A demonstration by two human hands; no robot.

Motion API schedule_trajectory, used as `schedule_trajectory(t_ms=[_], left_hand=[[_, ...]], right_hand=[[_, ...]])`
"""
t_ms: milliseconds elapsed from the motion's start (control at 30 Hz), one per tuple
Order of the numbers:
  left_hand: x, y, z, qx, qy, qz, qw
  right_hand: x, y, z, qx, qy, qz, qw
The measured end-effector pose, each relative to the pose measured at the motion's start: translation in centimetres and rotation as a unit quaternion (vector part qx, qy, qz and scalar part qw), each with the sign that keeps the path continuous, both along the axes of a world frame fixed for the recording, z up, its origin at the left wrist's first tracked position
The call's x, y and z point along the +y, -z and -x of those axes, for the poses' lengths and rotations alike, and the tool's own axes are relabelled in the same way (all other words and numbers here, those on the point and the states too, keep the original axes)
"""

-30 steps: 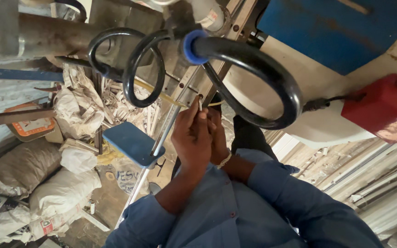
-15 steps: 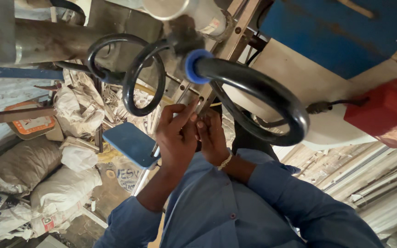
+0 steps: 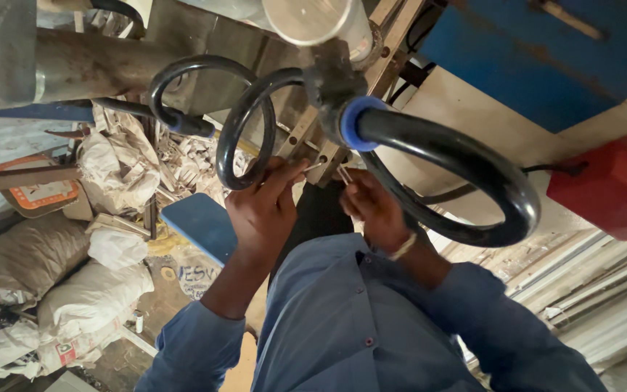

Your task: The person adjusts a metal bending machine by loosening and tightening bolts with a wrench, then uses a tape measure to check distances between guides. They repeat the adjustment and measurement steps to set the machine for bending.

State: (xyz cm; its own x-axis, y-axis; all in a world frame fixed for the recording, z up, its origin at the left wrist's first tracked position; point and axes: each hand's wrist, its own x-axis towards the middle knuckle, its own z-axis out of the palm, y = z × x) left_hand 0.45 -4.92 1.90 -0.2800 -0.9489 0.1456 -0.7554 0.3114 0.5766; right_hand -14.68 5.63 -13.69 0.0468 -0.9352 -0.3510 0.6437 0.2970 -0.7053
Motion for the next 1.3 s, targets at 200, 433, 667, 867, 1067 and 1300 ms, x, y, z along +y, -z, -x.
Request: schedule_trajectory(t_ms=[200,433,667,867,1067,1300], left_hand=[[0.1,0.0,0.1,0.0,0.005,0.001,1.0],[0.1,0.1,0.3,0.013,0.007,-0.011,1.0],[0.0,0.3,0.1,0.038,0.007,-0.004,0.999],[-0.1,0.1,0.2,0.025,0.011,0.004,1.0],[-0.2,0.0,0.1,0.02,0.014,0.003,1.0],[-0.3,0.0,0.0,0.027,0.018,-0.004,0.999]], right_hand=[[-3.2,2.4,5.5,0.018,-0.022,0.243,0.97],[-3.5,2.7,4.0,-0.044,0.112,0.15,0.981],[-5.7,1.3,0.5,-0.225,0.205,0.135,0.943],[-8.0,0.4,-0.3,-0.31,0.119,0.101,0.938],[-9.6,0.7,-1.5,-0.281,0.192,0.056,0.939],[-10.3,1.7,-1.9,-0.257,0.213,0.044,0.941]])
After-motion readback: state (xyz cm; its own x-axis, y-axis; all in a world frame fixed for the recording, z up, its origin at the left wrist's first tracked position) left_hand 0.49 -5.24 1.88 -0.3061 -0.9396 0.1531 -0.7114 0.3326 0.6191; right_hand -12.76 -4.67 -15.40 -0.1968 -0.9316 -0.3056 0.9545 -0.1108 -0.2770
